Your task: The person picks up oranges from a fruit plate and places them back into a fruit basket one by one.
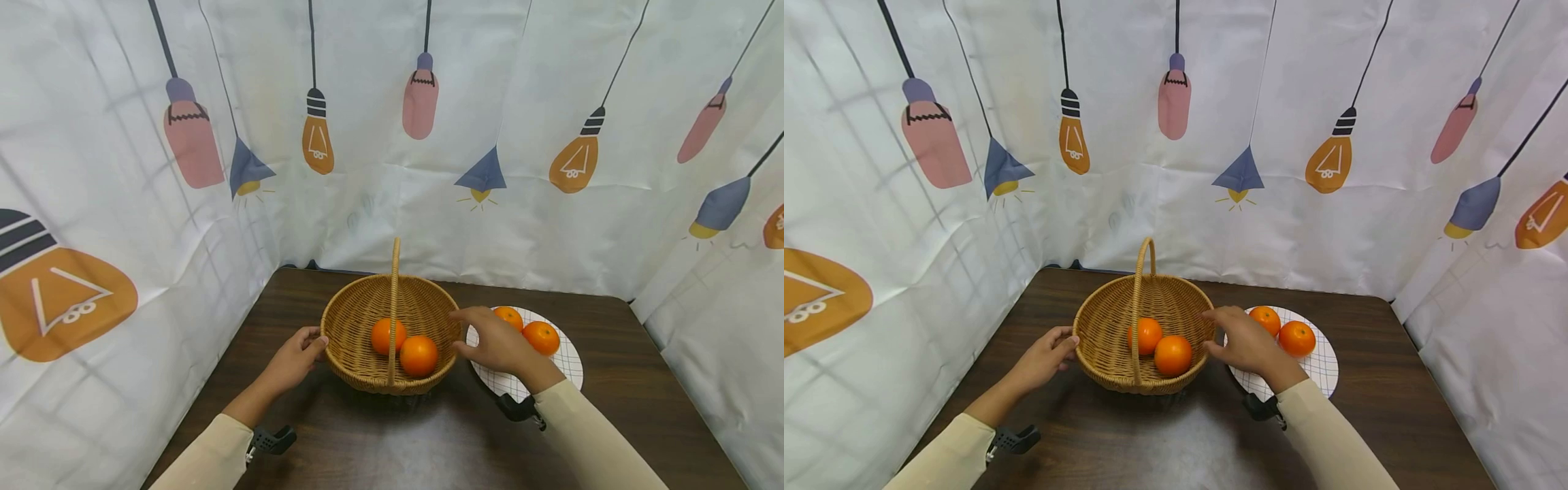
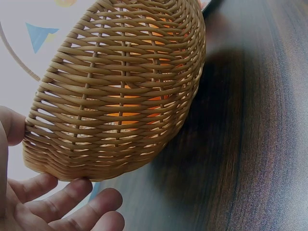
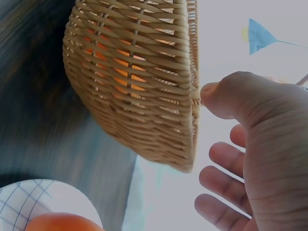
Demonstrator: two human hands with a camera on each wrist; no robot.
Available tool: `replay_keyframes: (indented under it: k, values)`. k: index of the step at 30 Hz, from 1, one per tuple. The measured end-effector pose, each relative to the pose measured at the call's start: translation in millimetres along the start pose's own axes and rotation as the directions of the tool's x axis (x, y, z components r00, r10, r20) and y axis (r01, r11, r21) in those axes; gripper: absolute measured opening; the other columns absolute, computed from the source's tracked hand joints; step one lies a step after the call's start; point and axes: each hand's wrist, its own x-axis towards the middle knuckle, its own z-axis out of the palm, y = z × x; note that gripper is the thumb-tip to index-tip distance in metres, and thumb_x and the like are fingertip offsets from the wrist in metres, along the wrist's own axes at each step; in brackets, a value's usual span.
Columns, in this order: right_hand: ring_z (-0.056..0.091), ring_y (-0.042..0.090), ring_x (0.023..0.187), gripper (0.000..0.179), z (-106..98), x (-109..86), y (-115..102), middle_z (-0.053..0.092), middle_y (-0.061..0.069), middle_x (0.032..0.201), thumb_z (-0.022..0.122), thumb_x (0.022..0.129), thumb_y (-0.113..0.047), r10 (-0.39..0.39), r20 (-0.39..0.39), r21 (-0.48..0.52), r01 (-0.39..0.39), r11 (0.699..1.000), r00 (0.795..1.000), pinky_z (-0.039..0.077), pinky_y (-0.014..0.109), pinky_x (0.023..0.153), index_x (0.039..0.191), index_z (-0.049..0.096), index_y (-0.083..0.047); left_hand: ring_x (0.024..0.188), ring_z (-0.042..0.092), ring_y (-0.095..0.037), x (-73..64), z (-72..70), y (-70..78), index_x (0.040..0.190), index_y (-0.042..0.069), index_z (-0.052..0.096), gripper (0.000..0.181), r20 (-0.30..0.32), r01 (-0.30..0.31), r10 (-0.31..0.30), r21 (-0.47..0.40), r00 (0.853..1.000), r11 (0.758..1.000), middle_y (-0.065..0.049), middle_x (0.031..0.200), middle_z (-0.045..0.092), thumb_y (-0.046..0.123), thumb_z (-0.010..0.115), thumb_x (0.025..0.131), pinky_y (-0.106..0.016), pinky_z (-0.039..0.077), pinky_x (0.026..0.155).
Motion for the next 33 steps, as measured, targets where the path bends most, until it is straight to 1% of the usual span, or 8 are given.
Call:
replay_keyframes:
  k: [6, 13, 18, 23, 29, 33]
  values:
    - [0.052, 0.033, 0.133, 0.057, -2, -3.5, 5, 0.06, 0.009, 0.139, 0.079, 0.091, -0.032, 0.011, -0.02, -0.012, -0.011, 1.0, 1.0, 0.046, 0.054, 0.105, 0.14, 0.061, -0.008, 0.111, 0.065, -0.035, -0.1, -0.5, 0.0, 0.146, -0.003, 0.045, 0.052, 0.0, 0.001, -0.001, 0.0, 1.0, 1.0, -0.02, 0.129, 0.062, 0.035, 0.049, 0.11, -0.05, 0.056, 0.089]
    - [0.05, 0.034, 0.135, 0.061, -5, -10.2, 14, 0.058, 0.007, 0.142, 0.078, 0.092, -0.04, 0.071, -0.012, -0.008, -0.071, 0.997, 0.997, 0.047, 0.056, 0.103, 0.142, 0.059, -0.011, 0.112, 0.066, -0.034, -0.1, 0.0, 0.1, 0.146, -0.003, 0.045, 0.052, 0.0, 0.011, -0.011, 0.002, 1.0, 1.0, -0.021, 0.131, 0.062, 0.034, 0.05, 0.11, -0.05, 0.056, 0.09]
    - [0.051, 0.035, 0.133, 0.064, -7, -15.7, 24, 0.058, 0.01, 0.144, 0.077, 0.093, -0.04, 0.072, -0.019, 0.001, -0.072, 0.997, 0.997, 0.046, 0.056, 0.103, 0.144, 0.057, -0.007, 0.112, 0.065, -0.034, -0.2, -0.4, 0.3, 0.146, -0.003, 0.045, 0.052, 0.001, 0.01, -0.01, 0.005, 1.0, 1.0, -0.02, 0.13, 0.062, 0.034, 0.049, 0.11, -0.05, 0.056, 0.09]
    - [0.054, 0.035, 0.13, 0.066, -10, -22.2, 31, 0.058, 0.011, 0.143, 0.077, 0.092, -0.042, 0.091, -0.036, 0.019, -0.091, 0.996, 0.995, 0.047, 0.056, 0.102, 0.143, 0.058, -0.006, 0.112, 0.065, -0.035, -0.4, 0.5, 2.1, 0.146, -0.003, 0.045, 0.052, 0.001, 0.003, -0.003, 0.005, 1.0, 1.0, -0.02, 0.128, 0.063, 0.033, 0.05, 0.109, -0.05, 0.056, 0.09]
    - [0.053, 0.038, 0.13, 0.062, -12, -27.8, 37, 0.059, 0.014, 0.141, 0.077, 0.092, -0.038, 0.079, -0.048, -0.014, -0.079, 0.997, 0.996, 0.046, 0.058, 0.103, 0.141, 0.059, -0.004, 0.112, 0.065, -0.036, -1.0, 0.1, 1.9, 0.146, -0.004, 0.045, 0.052, 0.001, 0.003, -0.003, 0.006, 1.0, 1.0, -0.02, 0.128, 0.063, 0.034, 0.051, 0.109, -0.05, 0.056, 0.09]
    - [0.054, 0.039, 0.129, 0.059, -14, -31.7, 41, 0.06, 0.014, 0.138, 0.078, 0.093, -0.035, 0.079, -0.051, -0.029, -0.08, 0.996, 0.996, 0.047, 0.057, 0.101, 0.139, 0.06, -0.003, 0.112, 0.065, -0.038, -2.7, -0.3, 3.4, 0.145, -0.006, 0.044, 0.053, 0.007, -0.015, 0.015, 0.018, 1.0, 1.0, -0.023, 0.128, 0.062, 0.032, 0.05, 0.109, -0.05, 0.057, 0.088]
